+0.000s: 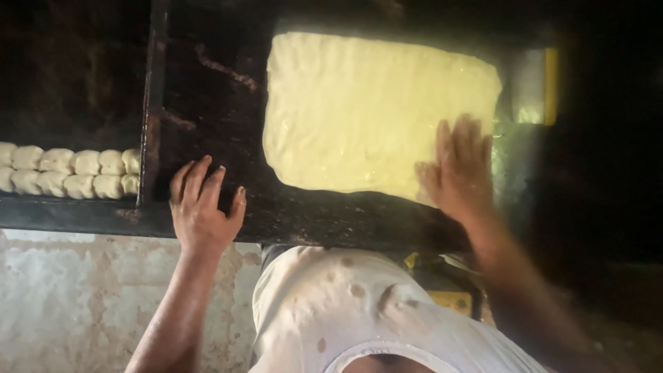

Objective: Cutting and rolling dough into small buns on a bakery production table.

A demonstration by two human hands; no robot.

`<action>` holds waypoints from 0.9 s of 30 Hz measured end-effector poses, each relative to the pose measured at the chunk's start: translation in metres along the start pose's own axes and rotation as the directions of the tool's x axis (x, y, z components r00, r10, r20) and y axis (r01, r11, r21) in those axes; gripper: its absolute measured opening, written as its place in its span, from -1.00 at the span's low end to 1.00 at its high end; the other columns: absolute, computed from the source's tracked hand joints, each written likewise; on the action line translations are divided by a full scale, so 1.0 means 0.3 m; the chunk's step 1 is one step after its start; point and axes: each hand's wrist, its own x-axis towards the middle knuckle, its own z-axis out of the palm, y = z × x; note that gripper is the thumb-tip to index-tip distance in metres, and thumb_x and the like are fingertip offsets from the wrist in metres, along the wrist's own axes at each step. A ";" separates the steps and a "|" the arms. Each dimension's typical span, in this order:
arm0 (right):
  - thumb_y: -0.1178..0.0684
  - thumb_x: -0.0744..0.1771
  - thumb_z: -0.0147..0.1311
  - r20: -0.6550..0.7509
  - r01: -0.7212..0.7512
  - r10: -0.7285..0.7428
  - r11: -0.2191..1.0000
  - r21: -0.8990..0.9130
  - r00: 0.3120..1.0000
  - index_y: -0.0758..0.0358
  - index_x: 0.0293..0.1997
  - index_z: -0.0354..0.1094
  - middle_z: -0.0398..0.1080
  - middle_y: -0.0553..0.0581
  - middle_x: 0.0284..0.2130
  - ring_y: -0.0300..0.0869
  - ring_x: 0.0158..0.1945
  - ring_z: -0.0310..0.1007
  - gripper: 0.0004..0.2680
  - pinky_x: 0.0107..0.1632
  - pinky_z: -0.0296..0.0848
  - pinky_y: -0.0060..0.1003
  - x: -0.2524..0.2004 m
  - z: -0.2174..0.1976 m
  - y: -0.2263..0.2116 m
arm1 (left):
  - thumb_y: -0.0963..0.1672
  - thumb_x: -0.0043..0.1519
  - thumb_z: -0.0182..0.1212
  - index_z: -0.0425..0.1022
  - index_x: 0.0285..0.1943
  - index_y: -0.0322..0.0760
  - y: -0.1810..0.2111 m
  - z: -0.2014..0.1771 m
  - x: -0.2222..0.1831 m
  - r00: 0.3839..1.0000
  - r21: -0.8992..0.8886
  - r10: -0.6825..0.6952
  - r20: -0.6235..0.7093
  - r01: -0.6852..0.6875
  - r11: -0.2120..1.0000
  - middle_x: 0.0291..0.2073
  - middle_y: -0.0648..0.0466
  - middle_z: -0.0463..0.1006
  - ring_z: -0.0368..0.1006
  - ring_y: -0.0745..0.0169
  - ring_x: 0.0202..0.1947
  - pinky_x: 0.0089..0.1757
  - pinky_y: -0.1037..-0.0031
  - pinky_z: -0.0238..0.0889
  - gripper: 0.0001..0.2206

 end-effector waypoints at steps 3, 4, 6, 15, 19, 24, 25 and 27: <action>-0.25 0.39 0.02 -0.024 0.169 -0.170 0.985 -0.033 0.985 0.23 0.60 -0.30 -0.34 0.56 0.51 0.43 0.56 -0.36 -0.34 0.48 -0.24 0.37 -0.054 0.040 0.052 | -0.09 0.19 0.42 0.58 0.09 -0.39 0.000 0.007 -0.017 1.000 0.013 -0.004 0.020 0.004 1.000 0.27 -0.12 0.45 0.29 -0.19 0.31 0.20 0.07 0.29 -0.65; -0.21 0.37 0.04 0.044 0.149 -0.148 0.989 -0.002 0.988 0.21 0.60 -0.30 -0.34 0.55 0.51 0.41 0.56 -0.36 -0.34 0.48 -0.24 0.35 -0.075 -0.015 0.032 | -0.09 0.19 0.42 0.59 0.09 -0.38 0.011 0.006 -0.026 1.000 0.012 0.004 0.020 -0.005 1.000 0.27 -0.12 0.45 0.30 -0.18 0.31 0.21 0.08 0.29 -0.65; -0.17 0.35 0.05 0.096 0.135 -0.137 0.990 0.036 0.986 0.19 0.60 -0.29 -0.34 0.55 0.52 0.40 0.55 -0.37 -0.34 0.48 -0.25 0.33 -0.099 -0.063 -0.056 | -0.10 0.19 0.42 0.59 0.09 -0.38 0.002 -0.006 -0.005 1.000 0.028 0.018 0.007 -0.018 0.999 0.27 -0.12 0.45 0.30 -0.18 0.31 0.21 0.08 0.29 -0.66; -0.19 0.37 -0.08 0.641 -0.332 0.109 0.913 0.238 0.759 -0.27 0.51 0.23 0.24 -0.01 0.44 0.03 0.34 0.36 -0.56 0.46 0.24 0.00 -0.059 -0.235 -0.085 | -0.13 0.18 0.40 0.58 0.05 -0.38 -0.013 -0.010 -0.010 1.000 -0.018 0.022 -0.009 -0.022 1.000 0.25 -0.10 0.47 0.31 -0.18 0.29 0.22 0.09 0.29 -0.70; -0.17 0.45 -0.07 -0.087 0.285 -0.272 0.919 0.271 0.958 0.17 0.55 0.03 0.06 0.32 0.50 0.15 0.56 -0.05 -0.53 0.54 -0.13 0.14 0.091 -0.188 -0.194 | -0.15 0.19 0.39 0.58 0.06 -0.38 -0.004 -0.012 -0.011 1.000 -0.044 0.027 0.017 -0.026 0.999 0.26 -0.10 0.47 0.31 -0.18 0.29 0.24 0.09 0.28 -0.71; -0.31 0.46 -0.15 0.003 0.418 -0.427 0.884 -0.211 0.904 0.22 0.55 -0.03 0.00 0.37 0.47 0.23 0.57 -0.14 -0.48 0.51 -0.30 0.39 0.108 0.057 -0.305 | -0.16 0.21 0.38 0.58 0.07 -0.39 -0.018 -0.005 -0.003 0.999 -0.033 0.029 0.016 -0.028 0.999 0.26 -0.12 0.47 0.31 -0.19 0.29 0.24 0.09 0.27 -0.71; -0.30 0.45 -0.20 0.004 0.425 -0.427 0.900 -0.100 0.904 0.17 0.56 -0.07 -0.06 0.37 0.51 0.25 0.57 -0.17 -0.48 0.50 -0.33 0.36 0.104 0.063 -0.310 | -0.16 0.21 0.39 0.58 0.07 -0.39 -0.018 -0.001 0.003 1.000 -0.030 0.030 0.007 -0.030 0.999 0.25 -0.11 0.47 0.31 -0.19 0.29 0.24 0.08 0.27 -0.72; -0.29 0.44 -0.25 0.014 0.432 -0.432 0.902 0.015 0.902 0.11 0.58 -0.12 -0.13 0.36 0.54 0.27 0.58 -0.20 -0.48 0.48 -0.35 0.34 0.099 0.058 -0.310 | -0.16 0.21 0.39 0.58 0.06 -0.38 -0.015 -0.005 -0.008 1.000 -0.026 0.021 0.003 -0.021 0.999 0.25 -0.11 0.48 0.31 -0.18 0.29 0.24 0.08 0.27 -0.73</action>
